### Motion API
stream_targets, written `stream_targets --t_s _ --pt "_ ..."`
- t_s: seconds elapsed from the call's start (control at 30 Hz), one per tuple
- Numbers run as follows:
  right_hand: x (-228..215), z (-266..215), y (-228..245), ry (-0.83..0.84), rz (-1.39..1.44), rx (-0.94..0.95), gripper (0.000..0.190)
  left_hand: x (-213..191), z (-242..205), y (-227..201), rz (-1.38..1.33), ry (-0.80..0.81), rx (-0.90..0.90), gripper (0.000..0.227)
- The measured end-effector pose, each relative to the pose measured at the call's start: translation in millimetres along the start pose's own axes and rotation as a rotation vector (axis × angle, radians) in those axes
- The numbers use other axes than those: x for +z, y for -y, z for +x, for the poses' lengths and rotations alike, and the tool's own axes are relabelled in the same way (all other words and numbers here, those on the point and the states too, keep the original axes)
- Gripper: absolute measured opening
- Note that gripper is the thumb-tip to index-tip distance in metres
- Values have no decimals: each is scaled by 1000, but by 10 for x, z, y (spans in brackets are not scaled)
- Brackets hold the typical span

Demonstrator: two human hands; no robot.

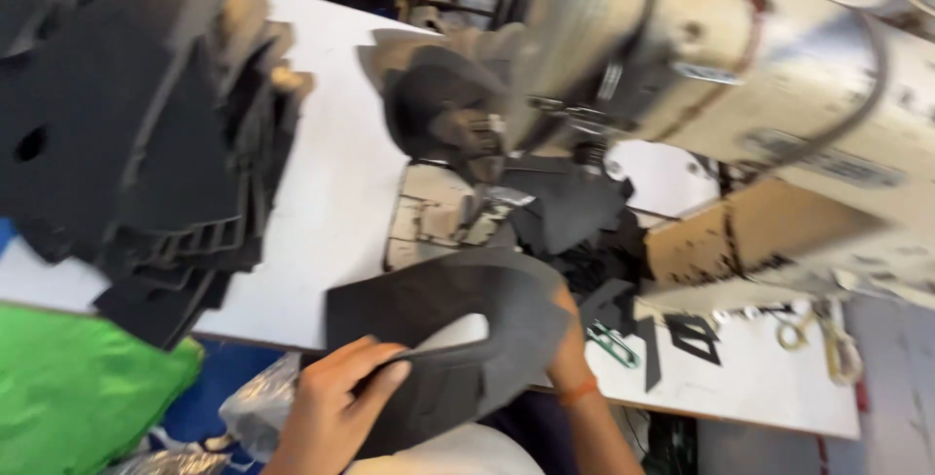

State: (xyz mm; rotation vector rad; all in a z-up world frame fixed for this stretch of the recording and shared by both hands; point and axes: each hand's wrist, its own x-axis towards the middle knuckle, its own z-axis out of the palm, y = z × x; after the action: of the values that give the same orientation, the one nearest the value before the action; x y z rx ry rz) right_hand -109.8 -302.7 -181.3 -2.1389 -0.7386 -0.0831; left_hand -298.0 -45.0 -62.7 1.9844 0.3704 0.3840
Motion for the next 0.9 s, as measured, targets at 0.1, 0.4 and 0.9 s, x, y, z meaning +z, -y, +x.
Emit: stream_targets --t_s 0.1,0.4,0.9 --pt "-212 2 89 -77 -41 69 29 -57 139 -233 -113 128 -128 15" --pt "-1017 -333 1586 -672 323 289 8 395 274 -449 -319 81 123 14" --pt "-895 -407 1928 -153 270 468 25 381 103 -591 -419 102 272 23"
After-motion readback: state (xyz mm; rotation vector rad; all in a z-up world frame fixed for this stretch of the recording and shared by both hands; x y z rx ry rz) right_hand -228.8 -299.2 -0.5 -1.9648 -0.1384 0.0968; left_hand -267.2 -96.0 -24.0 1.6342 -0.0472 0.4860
